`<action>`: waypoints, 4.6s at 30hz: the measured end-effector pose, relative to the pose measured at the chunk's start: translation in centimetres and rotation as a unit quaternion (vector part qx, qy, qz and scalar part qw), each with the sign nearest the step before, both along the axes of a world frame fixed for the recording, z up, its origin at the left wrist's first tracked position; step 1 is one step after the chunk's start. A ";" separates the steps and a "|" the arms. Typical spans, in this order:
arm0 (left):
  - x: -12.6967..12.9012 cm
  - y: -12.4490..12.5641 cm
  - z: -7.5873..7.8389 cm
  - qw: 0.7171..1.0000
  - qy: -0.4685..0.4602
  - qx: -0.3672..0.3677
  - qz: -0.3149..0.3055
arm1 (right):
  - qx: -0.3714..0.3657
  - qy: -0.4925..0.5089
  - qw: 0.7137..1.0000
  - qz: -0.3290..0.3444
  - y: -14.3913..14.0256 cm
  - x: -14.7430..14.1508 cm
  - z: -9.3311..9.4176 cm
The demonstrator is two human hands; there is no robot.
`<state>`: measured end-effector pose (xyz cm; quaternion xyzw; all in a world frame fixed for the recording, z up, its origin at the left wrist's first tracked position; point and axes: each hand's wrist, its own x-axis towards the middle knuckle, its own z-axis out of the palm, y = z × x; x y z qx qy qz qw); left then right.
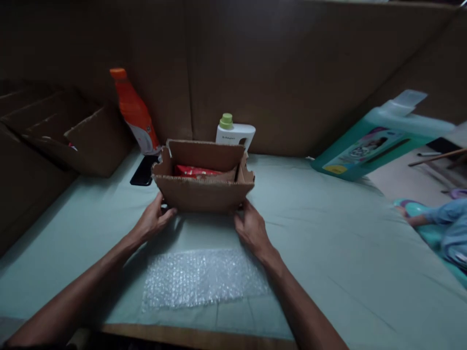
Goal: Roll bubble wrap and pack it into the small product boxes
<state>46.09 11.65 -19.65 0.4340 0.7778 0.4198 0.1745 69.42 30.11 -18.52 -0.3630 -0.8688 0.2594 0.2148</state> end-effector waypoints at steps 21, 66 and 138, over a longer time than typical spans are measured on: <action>7.5 -6.8 0.6 0.930 0.231 -0.177 -0.225 | -0.091 -0.058 0.992 0.064 -10.8 9.4 -1.3; 13.4 -12.7 -2.7 0.998 -0.049 -0.029 0.013 | 0.268 -0.041 0.936 0.225 -19.1 6.9 -3.0; 3.0 -2.4 7.2 0.939 0.256 0.231 0.004 | -0.131 0.140 0.978 0.085 -5.7 5.7 6.4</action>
